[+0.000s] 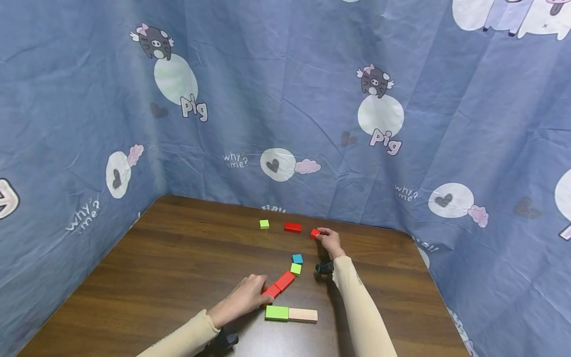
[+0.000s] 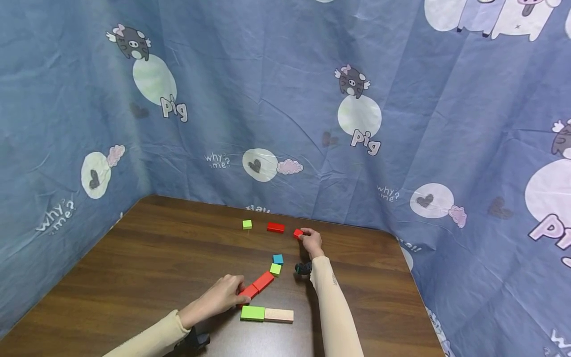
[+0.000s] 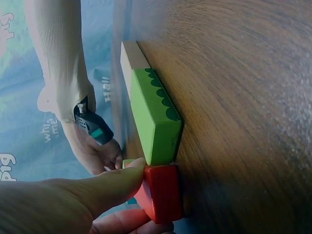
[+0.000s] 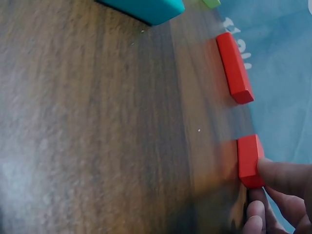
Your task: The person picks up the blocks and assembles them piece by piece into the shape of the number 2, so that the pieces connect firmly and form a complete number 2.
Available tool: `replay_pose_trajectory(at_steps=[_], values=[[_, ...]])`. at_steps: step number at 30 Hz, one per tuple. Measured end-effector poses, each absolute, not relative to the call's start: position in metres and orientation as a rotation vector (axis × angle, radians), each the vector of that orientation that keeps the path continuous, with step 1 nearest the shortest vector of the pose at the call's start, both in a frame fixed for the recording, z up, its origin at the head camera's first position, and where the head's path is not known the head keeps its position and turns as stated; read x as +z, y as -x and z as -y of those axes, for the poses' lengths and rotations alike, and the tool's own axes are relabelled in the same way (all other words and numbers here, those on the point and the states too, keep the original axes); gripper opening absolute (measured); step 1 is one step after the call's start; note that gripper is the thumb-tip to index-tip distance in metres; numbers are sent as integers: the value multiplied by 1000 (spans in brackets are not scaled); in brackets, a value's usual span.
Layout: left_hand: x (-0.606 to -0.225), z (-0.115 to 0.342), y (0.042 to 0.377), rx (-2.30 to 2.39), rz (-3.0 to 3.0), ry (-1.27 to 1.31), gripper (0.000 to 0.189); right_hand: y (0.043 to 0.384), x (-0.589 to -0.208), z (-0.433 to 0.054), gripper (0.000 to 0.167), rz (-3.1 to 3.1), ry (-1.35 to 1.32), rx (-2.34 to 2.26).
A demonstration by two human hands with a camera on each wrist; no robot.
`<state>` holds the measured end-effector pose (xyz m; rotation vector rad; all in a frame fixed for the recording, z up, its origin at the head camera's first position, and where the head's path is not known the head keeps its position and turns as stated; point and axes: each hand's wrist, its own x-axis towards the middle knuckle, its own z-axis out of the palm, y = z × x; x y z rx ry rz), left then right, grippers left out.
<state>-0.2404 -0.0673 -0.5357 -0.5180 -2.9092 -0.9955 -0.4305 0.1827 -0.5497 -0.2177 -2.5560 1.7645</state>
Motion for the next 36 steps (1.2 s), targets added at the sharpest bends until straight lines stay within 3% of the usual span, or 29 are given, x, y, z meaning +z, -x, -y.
replay_pose_trajectory(at_steps=[11,36], values=[[-537,68,241,-998,2884,546,29,422,-547,-184,27,2604,312,1613],[-534,69,239,-1039,2894,534,27,408,-546,-186,24,2724,126,1585]])
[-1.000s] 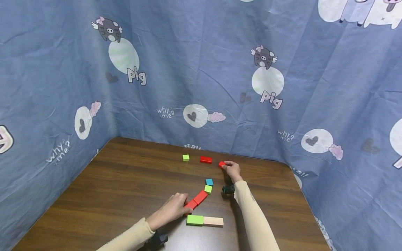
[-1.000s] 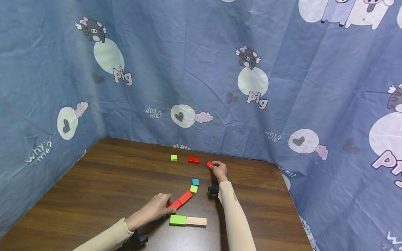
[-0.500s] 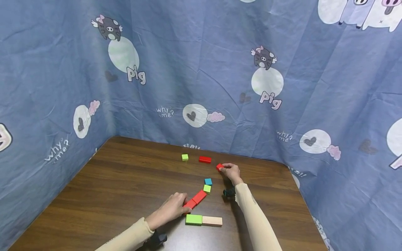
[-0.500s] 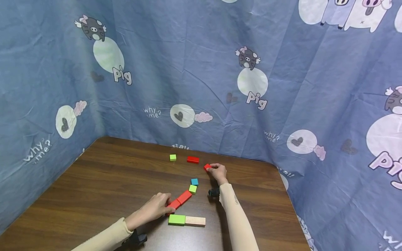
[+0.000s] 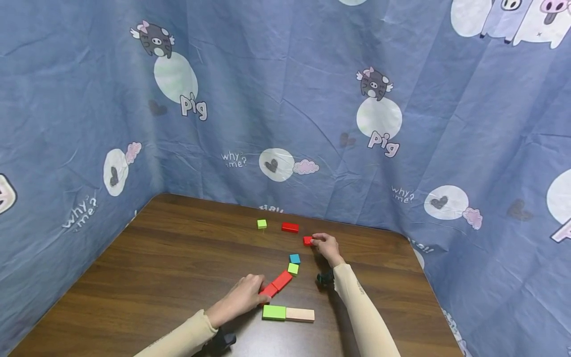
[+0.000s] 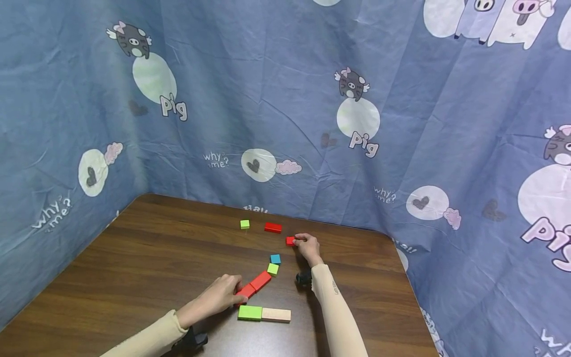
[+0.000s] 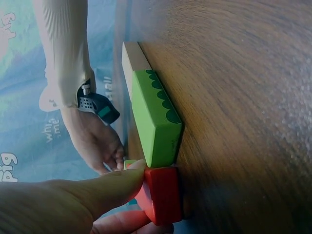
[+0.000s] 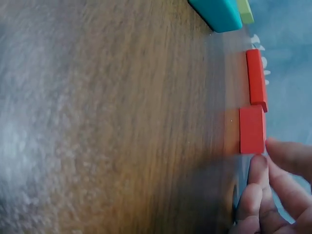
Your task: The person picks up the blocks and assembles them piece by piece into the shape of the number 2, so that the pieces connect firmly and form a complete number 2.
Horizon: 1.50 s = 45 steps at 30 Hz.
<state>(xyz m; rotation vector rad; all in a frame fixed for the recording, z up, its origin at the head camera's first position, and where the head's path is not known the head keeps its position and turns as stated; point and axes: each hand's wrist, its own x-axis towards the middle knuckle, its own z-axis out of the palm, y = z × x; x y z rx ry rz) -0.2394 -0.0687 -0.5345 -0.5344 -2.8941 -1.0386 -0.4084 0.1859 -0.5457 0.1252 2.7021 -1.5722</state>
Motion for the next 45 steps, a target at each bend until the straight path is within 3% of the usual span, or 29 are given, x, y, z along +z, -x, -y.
replay_pose_trajectory(at_steps=[10,45], values=[[-535,70,241,-1009,2876,528,29,408,-543,-189,29,-2608,31,-1585],[-535,68,241,-989,2893,522,31,400,-542,-185,29,-2657,211,-1462]])
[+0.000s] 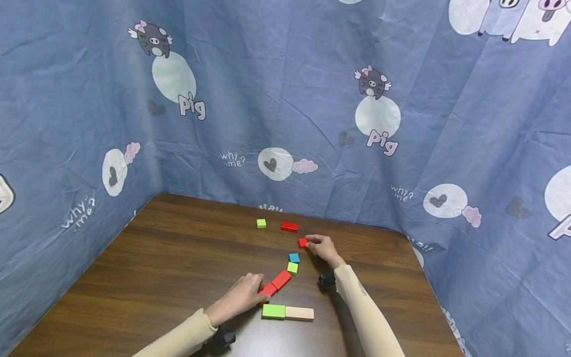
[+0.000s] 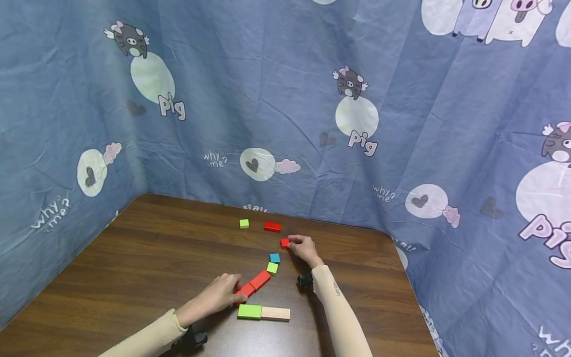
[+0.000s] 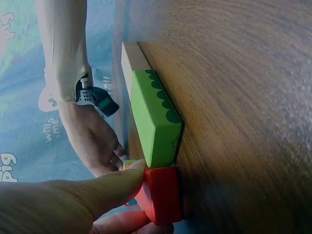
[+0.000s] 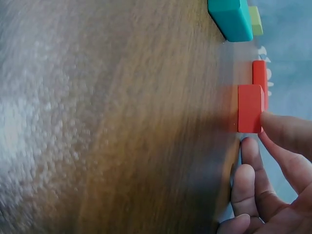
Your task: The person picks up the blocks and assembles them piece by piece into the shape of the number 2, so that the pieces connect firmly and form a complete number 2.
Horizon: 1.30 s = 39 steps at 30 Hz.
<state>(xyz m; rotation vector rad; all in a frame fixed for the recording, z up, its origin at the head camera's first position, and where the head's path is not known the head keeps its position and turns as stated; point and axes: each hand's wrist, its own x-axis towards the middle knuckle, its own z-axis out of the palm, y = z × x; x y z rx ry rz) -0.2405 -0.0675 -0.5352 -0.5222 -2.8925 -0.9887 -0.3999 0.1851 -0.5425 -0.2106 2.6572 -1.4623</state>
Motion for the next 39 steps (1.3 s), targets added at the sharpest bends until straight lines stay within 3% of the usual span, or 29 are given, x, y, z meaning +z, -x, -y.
replay_pose_trajectory(at_steps=[39], values=[[-535,67,241,-1009,2926,508,31,394,-538,-168,28,-2528,421,-1366]])
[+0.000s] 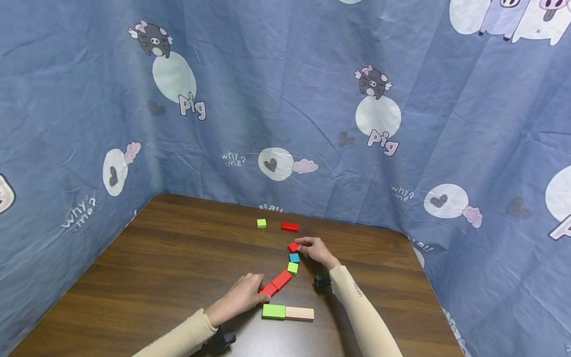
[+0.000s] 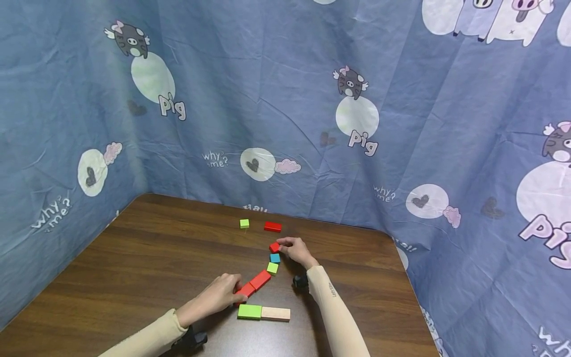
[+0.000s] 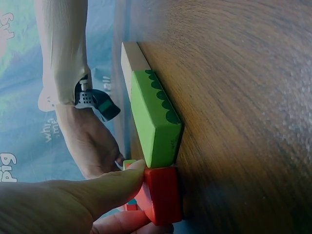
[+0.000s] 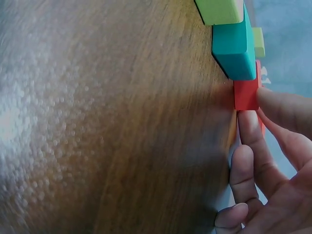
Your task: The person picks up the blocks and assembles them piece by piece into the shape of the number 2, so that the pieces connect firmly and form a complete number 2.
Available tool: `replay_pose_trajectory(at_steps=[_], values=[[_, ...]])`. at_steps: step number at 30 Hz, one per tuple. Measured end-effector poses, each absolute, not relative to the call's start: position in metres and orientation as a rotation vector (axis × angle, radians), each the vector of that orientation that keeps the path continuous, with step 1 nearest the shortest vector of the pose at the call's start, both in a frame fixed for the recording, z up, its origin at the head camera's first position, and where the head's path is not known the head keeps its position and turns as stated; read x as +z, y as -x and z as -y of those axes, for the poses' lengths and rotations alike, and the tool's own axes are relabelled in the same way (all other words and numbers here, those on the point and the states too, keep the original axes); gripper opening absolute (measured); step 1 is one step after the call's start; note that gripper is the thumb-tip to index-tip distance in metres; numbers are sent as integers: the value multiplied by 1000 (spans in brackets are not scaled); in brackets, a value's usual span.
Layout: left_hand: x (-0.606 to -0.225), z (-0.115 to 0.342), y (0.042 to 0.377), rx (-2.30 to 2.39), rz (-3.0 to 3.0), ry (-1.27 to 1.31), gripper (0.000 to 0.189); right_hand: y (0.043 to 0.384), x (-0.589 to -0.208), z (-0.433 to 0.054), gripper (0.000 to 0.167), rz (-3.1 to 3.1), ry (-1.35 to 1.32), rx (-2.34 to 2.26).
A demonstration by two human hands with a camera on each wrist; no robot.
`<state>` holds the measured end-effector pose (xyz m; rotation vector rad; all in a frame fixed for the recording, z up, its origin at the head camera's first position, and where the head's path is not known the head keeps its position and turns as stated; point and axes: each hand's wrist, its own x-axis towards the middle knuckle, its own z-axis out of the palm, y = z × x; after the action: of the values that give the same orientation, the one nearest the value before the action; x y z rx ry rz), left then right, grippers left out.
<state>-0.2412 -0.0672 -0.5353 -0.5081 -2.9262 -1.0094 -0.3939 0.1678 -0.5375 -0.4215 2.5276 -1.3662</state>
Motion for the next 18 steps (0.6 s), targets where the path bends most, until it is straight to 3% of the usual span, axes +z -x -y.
replay_pose_trajectory(at_steps=[18], values=[[-534,67,239,-1001,2898,520,29,396,-542,-168,24,-2521,399,-1345]])
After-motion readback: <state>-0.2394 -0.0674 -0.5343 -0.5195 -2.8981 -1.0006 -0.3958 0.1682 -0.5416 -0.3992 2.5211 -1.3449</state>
